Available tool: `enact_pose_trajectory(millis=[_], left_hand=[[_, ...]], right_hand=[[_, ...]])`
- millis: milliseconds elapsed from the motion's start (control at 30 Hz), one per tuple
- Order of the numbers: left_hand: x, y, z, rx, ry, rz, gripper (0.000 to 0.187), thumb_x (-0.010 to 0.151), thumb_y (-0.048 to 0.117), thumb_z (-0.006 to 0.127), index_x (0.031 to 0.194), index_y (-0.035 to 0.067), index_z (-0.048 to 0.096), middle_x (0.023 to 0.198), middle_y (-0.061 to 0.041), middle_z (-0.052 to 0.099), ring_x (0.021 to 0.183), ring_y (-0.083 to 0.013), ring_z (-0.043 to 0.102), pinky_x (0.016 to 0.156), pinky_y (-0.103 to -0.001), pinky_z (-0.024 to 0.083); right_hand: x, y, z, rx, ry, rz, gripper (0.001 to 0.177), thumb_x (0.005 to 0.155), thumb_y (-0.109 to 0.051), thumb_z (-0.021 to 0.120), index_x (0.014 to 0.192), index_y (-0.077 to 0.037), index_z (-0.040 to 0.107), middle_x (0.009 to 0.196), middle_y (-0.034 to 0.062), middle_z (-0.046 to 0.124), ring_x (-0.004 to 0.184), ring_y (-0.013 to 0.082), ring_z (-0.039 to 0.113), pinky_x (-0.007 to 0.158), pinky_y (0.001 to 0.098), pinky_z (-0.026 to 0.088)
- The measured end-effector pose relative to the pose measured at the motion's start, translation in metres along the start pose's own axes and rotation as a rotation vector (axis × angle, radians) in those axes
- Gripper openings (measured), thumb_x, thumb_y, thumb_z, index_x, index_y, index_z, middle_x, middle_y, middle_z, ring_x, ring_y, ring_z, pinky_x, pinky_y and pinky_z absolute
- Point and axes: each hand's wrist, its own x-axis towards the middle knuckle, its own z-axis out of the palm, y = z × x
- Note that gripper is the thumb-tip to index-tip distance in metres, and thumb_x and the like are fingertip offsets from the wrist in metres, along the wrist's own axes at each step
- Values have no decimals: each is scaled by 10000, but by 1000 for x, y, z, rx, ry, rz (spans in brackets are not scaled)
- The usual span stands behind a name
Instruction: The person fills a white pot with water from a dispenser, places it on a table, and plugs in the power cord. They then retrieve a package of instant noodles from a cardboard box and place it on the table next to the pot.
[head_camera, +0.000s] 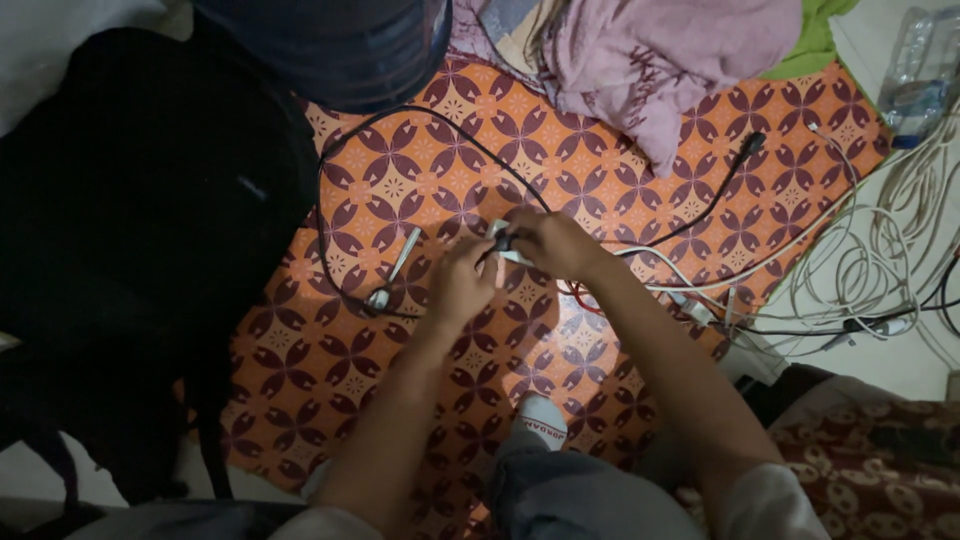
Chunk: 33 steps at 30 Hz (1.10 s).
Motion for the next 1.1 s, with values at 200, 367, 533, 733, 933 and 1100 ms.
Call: enact_pose_trajectory(millis=[200,367,533,733,933,1100], left_hand=[[-2,10,5,-75,52,-108,176,807,262,832,943,165,778,775,-24,727,730,-271,746,560,-374,595],[-4,23,13,-173,112,-311,187,786,269,871,892,166,757,780,-28,738,742,-270,739,580,-375,576],[5,52,-14,-445,60,-758,416,757,272,882,1090,121,683,1044,-70,698,827,-213,687,682,-302,558],[12,35,-10,-667,55,-805,339,802,176,872,1083,30,752,1105,-192,715,921,-317,765,728,-362,639],[11,22,1,-763,24,-785,406,791,105,877,1134,-30,705,1105,-221,712,888,-295,774,711,-350,663],[7,9,7,-808,24,-759,443,775,90,910,1126,-69,690,1046,-252,702,880,-342,764,700,-369,661]], right_hand=[[4,12,2,73,-33,55,259,910,-212,654,1159,-139,654,977,258,753,1021,527,671,935,635,513],[10,21,17,157,117,-1,202,871,-157,728,1070,-176,703,934,172,761,979,428,717,843,526,573],[17,58,40,262,232,-78,193,846,-82,731,1035,-121,739,968,167,713,945,438,709,794,487,579],[25,52,34,390,245,-115,232,800,-47,715,1031,-56,700,854,232,669,768,441,715,690,483,557],[30,62,30,425,195,-113,159,823,-45,677,981,-50,698,733,192,668,652,351,710,580,399,538],[36,78,47,495,270,-296,161,842,28,686,995,-20,676,832,220,628,712,372,695,618,394,550]])
